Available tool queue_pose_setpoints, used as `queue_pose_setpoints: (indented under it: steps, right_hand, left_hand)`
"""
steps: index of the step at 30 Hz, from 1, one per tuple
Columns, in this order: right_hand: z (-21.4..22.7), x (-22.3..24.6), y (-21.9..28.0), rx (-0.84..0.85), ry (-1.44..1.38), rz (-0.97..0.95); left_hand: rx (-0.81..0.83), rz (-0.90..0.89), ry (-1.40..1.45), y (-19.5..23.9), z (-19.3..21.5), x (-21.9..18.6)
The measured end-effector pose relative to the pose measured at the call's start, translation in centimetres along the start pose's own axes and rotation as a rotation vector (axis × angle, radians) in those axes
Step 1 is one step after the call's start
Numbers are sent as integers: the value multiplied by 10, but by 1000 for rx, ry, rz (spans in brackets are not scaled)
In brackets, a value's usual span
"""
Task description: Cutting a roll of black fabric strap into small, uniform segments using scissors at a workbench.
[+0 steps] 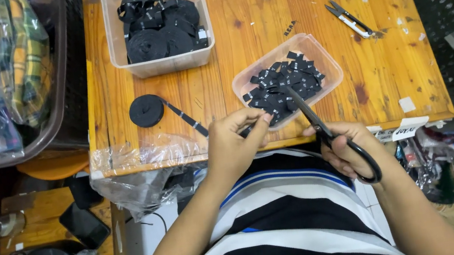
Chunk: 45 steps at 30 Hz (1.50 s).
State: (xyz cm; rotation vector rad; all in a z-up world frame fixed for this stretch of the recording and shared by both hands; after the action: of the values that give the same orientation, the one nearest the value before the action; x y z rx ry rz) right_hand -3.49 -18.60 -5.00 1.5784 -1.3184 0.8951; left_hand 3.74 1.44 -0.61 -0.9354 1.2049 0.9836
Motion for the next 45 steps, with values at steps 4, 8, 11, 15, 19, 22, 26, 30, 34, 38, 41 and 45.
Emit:
queue_pose_setpoints:
  steps: [4, 8, 11, 15, 19, 22, 26, 30, 34, 38, 41, 45]
  right_hand:
    - [4, 0, -1, 50, -41, 14]
    - [2, 5, 3, 1, -38, 35]
    - [-1, 8, 9, -30, 12, 22]
    - [-11, 11, 20, -137, 100, 30]
    - [-27, 20, 18, -181, 54, 155]
    - [-40, 27, 12, -246, 44, 151]
    - [-49, 26, 1, -187, -23, 192]
    - [-55, 24, -4, -180, -10, 226]
    - [-50, 17, -13, -182, 72, 259]
    - [-49, 17, -21, -145, 84, 279]
    - [-52, 25, -24, -160, 54, 254]
    - [-53, 32, -25, -182, 6, 238]
  left_hand:
    - [-45, -203, -385, 5, 5, -4]
    - [32, -331, -410, 12, -4, -2]
    - [79, -311, -456, 20, -7, -12]
    - [96, -324, -521, 32, -11, -26]
    - [-22, -348, -323, 33, -18, -28]
    - [67, -211, -23, 37, -22, -30]
    - [111, -201, 16, 37, -22, -27]
    - [71, -206, 48, 36, -16, -24]
    - [13, -192, 39, 36, -13, -19]
    - [-35, -189, 47, 37, -11, -14]
    - [-43, -184, 14, 37, -7, -16]
    - [-63, -106, 49, 39, -7, -21]
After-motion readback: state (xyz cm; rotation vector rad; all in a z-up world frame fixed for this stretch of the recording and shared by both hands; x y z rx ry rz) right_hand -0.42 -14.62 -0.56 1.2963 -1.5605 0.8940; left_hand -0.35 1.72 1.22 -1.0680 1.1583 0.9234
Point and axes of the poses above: each hand's wrist, its own y-axis away from the middle knuckle, its own z-axis out of the back of the hand, x = y × z, the point moved 1 cm from there along -y, towards the middle knuckle, and after that the axes turned 6 degrees about -y, right-handed, at the moved point
